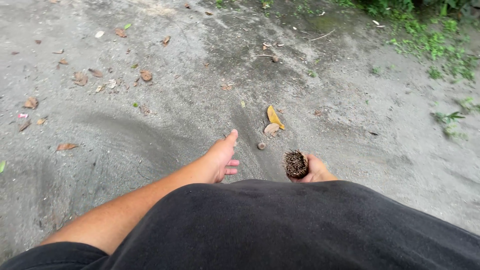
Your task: Sweeping leaves and debris off an outdoor path using a stick broom.
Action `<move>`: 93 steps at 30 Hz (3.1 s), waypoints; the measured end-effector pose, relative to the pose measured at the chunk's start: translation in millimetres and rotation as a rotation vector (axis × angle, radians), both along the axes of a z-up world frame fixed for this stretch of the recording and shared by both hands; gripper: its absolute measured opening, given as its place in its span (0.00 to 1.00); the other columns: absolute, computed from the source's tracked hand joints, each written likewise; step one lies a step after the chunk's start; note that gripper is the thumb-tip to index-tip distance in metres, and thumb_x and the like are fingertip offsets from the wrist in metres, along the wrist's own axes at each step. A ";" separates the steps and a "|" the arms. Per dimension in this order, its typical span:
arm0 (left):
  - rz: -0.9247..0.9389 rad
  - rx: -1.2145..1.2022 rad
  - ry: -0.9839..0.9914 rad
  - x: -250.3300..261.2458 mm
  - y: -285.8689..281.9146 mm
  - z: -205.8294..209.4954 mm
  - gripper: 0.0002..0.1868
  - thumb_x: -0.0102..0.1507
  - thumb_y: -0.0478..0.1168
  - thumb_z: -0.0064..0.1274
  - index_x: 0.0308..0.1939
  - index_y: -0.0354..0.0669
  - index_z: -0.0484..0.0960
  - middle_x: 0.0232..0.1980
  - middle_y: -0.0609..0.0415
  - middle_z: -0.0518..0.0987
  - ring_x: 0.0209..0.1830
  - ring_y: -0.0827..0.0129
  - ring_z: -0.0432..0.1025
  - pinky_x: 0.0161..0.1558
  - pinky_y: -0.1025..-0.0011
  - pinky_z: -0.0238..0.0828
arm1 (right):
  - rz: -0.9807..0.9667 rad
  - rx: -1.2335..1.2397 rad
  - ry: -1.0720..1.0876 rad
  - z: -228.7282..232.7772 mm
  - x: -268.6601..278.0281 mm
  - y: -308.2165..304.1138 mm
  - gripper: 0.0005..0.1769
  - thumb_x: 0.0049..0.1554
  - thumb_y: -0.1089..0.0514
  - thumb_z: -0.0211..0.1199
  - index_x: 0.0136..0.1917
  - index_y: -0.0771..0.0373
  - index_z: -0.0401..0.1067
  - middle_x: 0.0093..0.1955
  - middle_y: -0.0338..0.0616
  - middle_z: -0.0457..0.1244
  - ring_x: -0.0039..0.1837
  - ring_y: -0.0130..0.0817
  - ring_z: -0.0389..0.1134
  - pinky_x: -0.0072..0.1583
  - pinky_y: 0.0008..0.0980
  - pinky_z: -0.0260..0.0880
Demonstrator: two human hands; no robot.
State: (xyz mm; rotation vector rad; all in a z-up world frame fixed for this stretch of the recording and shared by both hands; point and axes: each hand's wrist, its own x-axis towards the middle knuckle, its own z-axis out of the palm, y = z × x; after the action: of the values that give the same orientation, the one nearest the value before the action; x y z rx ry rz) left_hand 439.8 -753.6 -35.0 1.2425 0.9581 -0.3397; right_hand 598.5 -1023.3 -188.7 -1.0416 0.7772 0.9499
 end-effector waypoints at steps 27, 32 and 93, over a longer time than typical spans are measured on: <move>-0.133 0.006 -0.032 111.8 40.9 -11.7 0.41 0.68 0.66 0.37 0.76 0.45 0.57 0.70 0.45 0.68 0.59 0.55 0.71 0.56 0.52 0.74 | 0.257 -0.464 -0.164 84.8 84.3 -5.5 0.23 0.57 0.46 0.55 0.64 0.55 0.63 0.49 0.60 0.66 0.47 0.54 0.69 0.47 0.49 0.73; -0.087 -0.019 0.004 117.4 55.6 -16.1 0.41 0.67 0.66 0.37 0.78 0.48 0.52 0.71 0.46 0.67 0.59 0.56 0.71 0.56 0.53 0.74 | 0.048 -0.220 -0.195 17.6 113.2 -34.1 0.16 0.59 0.51 0.49 0.59 0.56 0.64 0.49 0.52 0.66 0.46 0.47 0.70 0.48 0.49 0.77; 0.284 0.007 -0.108 317.0 10.7 2.6 0.40 0.68 0.67 0.35 0.77 0.48 0.55 0.67 0.47 0.70 0.58 0.58 0.71 0.55 0.55 0.74 | 0.090 -0.038 -0.214 135.2 360.4 76.3 0.20 0.63 0.51 0.44 0.63 0.59 0.68 0.52 0.50 0.68 0.51 0.43 0.71 0.53 0.44 0.76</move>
State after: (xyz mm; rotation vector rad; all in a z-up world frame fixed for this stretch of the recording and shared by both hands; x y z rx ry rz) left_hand 756.7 -742.9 -32.4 1.1013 1.0264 -0.0455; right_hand 958.9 -947.0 -53.5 -1.1977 0.5768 0.8861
